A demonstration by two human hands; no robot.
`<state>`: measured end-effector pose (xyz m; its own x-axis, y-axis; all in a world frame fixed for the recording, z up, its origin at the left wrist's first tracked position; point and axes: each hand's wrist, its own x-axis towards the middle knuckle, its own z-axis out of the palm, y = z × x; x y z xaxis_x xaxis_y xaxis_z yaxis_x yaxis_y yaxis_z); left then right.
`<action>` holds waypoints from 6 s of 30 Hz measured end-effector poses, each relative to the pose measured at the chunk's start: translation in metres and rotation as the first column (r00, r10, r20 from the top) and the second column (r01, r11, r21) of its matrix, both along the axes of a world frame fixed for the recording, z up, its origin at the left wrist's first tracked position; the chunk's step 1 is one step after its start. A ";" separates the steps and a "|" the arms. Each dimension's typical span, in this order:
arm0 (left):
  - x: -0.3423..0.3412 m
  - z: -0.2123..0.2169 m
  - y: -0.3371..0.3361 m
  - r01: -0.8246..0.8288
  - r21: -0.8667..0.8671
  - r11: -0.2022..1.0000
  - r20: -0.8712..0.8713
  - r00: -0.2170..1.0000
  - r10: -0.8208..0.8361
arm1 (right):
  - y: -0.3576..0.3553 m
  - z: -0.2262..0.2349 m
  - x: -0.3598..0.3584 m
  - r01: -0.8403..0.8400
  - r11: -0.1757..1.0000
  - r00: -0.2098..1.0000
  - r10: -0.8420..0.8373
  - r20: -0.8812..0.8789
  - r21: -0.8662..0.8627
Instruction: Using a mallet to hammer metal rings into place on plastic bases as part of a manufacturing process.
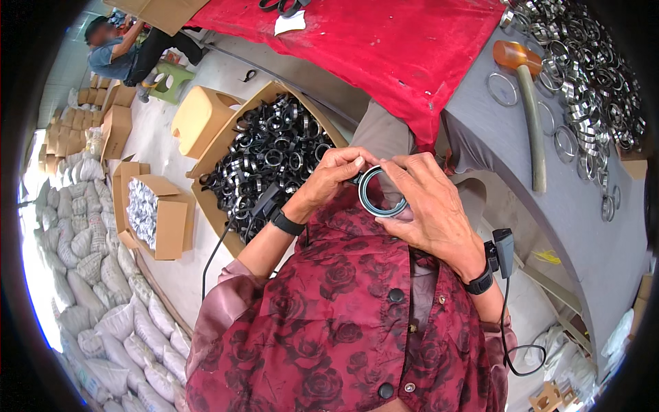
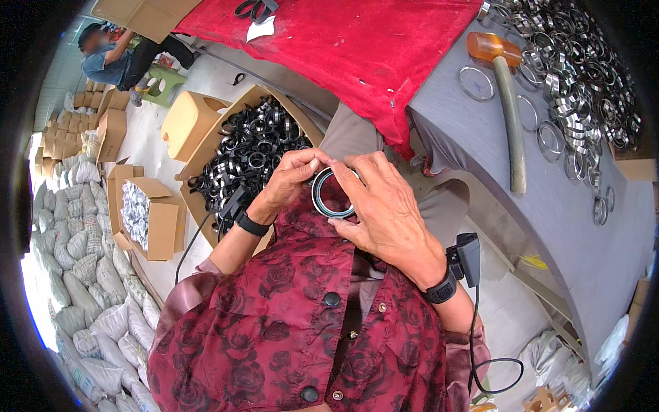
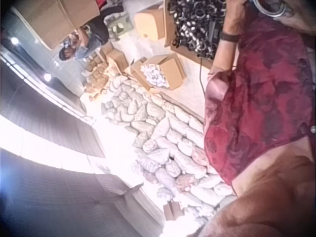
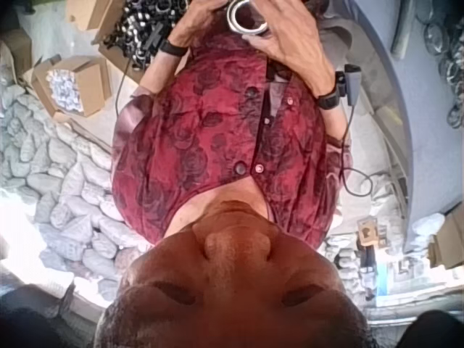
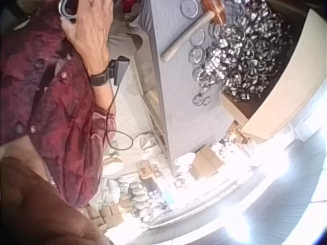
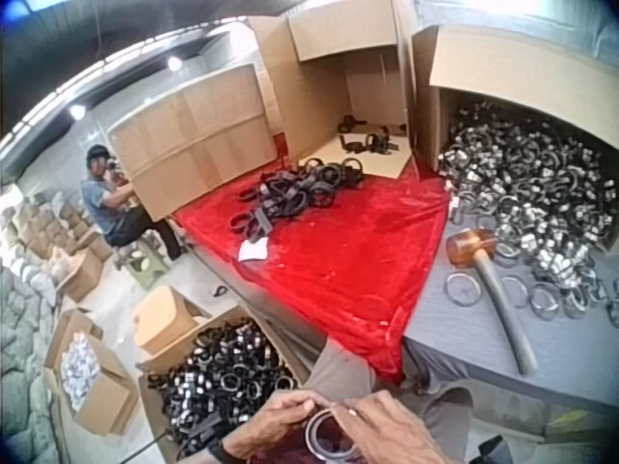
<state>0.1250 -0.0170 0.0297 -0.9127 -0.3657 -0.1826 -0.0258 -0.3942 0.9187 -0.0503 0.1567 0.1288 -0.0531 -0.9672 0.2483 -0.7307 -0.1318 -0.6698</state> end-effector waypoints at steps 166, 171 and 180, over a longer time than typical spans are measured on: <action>-0.119 -0.025 0.004 -0.460 -0.307 0.833 -0.181 0.888 0.423 | 0.022 0.077 -0.054 0.612 0.784 0.790 -0.611 -0.040 0.109; -0.119 -0.015 0.006 -0.416 -0.299 0.859 -0.130 0.909 0.395 | 0.039 0.037 -0.048 0.566 0.807 0.779 -0.591 -0.210 -0.170; -0.119 -0.022 0.012 -0.490 -0.262 0.832 -0.161 0.872 0.463 | 0.067 0.028 -0.033 0.640 0.768 0.766 -0.639 -0.073 -0.012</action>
